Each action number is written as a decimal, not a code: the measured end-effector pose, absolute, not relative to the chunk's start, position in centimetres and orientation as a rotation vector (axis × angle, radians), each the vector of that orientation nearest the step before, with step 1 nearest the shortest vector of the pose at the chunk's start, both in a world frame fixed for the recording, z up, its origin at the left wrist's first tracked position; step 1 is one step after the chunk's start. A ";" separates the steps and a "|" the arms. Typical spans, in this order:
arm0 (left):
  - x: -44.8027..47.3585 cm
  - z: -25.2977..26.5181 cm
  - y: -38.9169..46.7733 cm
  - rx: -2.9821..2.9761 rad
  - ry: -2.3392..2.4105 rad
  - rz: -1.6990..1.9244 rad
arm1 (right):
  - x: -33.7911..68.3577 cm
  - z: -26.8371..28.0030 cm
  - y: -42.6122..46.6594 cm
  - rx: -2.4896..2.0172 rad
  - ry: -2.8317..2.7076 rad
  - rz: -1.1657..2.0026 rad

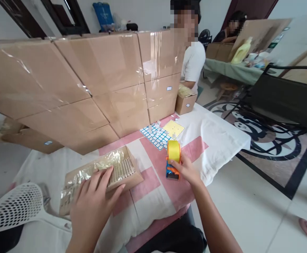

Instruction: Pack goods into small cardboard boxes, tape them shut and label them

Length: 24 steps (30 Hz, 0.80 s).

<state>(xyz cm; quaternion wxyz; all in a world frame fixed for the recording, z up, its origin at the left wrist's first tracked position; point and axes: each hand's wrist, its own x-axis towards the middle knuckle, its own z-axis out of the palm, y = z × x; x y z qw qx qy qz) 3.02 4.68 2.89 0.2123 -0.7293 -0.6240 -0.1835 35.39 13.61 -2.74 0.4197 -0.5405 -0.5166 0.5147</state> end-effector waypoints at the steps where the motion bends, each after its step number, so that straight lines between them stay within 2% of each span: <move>1: 3.0 2.8 4.7 -2.017 -1.718 -0.527 | 35.3 -2.9 13.3 -1.328 -1.331 1.299; 6: 2.6 2.9 4.2 -2.004 -1.601 -0.691 | 34.8 -3.6 12.8 -1.292 -1.449 1.182; 11: 4.7 1.4 2.5 -2.174 -1.302 -1.318 | 31.4 -2.8 11.3 -1.132 -1.424 1.266; 17: 11.9 -1.8 1.1 -2.267 -1.874 -1.754 | 26.6 -0.4 7.9 -0.826 -1.370 1.403; 21: 14.1 -2.5 0.8 -2.099 -2.060 -2.108 | 25.8 -0.4 6.9 -0.888 -1.404 1.164; 24: 14.9 -2.9 0.2 -2.089 -1.892 -2.243 | 26.5 -0.9 7.0 -1.116 -1.265 0.908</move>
